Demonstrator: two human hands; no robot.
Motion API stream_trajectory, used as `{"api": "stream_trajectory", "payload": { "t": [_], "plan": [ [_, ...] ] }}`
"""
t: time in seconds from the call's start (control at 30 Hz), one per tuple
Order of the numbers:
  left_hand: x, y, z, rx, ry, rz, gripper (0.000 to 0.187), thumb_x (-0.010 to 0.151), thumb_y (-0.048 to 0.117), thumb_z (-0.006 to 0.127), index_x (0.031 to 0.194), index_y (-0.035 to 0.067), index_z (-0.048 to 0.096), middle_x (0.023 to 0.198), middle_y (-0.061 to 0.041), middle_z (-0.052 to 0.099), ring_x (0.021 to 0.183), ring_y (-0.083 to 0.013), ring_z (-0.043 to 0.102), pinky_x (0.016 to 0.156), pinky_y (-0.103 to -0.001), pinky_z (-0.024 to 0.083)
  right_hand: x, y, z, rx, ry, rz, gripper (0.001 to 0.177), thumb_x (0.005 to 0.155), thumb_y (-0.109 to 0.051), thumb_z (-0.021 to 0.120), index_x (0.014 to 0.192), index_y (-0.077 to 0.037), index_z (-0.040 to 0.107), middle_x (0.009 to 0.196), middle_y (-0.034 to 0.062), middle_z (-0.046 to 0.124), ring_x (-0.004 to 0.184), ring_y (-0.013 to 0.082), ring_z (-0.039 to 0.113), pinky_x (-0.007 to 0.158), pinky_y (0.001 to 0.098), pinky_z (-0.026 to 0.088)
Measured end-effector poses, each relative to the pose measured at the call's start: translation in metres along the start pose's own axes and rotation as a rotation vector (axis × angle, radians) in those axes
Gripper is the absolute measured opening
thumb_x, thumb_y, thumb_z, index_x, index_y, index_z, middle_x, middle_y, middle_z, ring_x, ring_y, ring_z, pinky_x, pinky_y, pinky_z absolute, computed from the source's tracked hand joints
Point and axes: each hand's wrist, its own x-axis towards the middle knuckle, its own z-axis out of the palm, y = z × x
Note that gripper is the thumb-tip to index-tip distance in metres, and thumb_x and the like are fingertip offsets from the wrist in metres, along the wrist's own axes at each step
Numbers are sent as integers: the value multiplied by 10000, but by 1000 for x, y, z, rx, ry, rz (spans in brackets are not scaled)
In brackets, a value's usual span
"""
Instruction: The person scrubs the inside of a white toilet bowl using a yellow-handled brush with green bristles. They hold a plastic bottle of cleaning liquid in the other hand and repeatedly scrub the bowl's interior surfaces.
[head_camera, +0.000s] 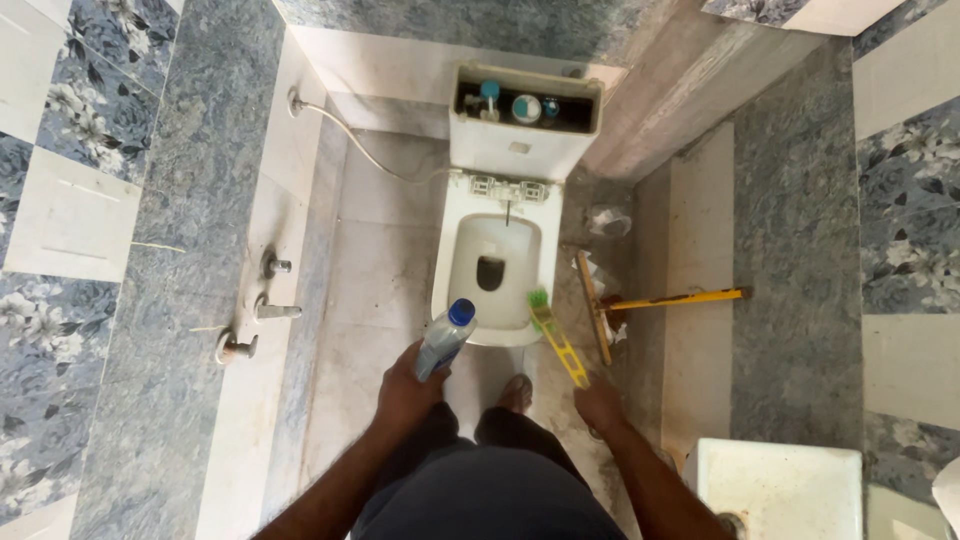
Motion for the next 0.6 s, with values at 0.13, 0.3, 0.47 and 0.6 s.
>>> {"api": "stream_trajectory", "payload": {
  "t": [0.13,0.3,0.47,0.6],
  "plan": [
    [-1,0,-9,-2,5,-6,619,808,218,766,1397,135,592,1202,-182,737,1138,-326,708,951,-409,550,-15,3,3,113,23,68,531,849,-347,638,1273,-26,635,1193,282,688,1137,478,641,975,534,517],
    [1,-7,-18,-20,-41,-114,619,818,233,752,1410,156,589,1160,-180,760,1083,-319,758,934,-401,575,-31,3,8,-88,-94,11,517,905,-420,612,1228,-22,676,1207,279,694,1156,463,643,1028,521,504],
    [6,-23,-25,-9,0,54,620,800,212,756,1394,133,597,1171,-190,749,1119,-343,719,935,-413,561,-50,-4,21,12,-16,-22,519,875,-374,609,1257,-24,634,1199,285,680,1138,472,635,1009,525,504],
    [14,-35,-31,16,0,71,626,794,226,765,1391,136,601,1177,-199,739,1128,-356,708,941,-417,557,-57,-10,30,-45,-50,-51,529,877,-376,620,1269,-21,618,1203,270,682,1141,456,641,1014,515,503]
  ]
}}
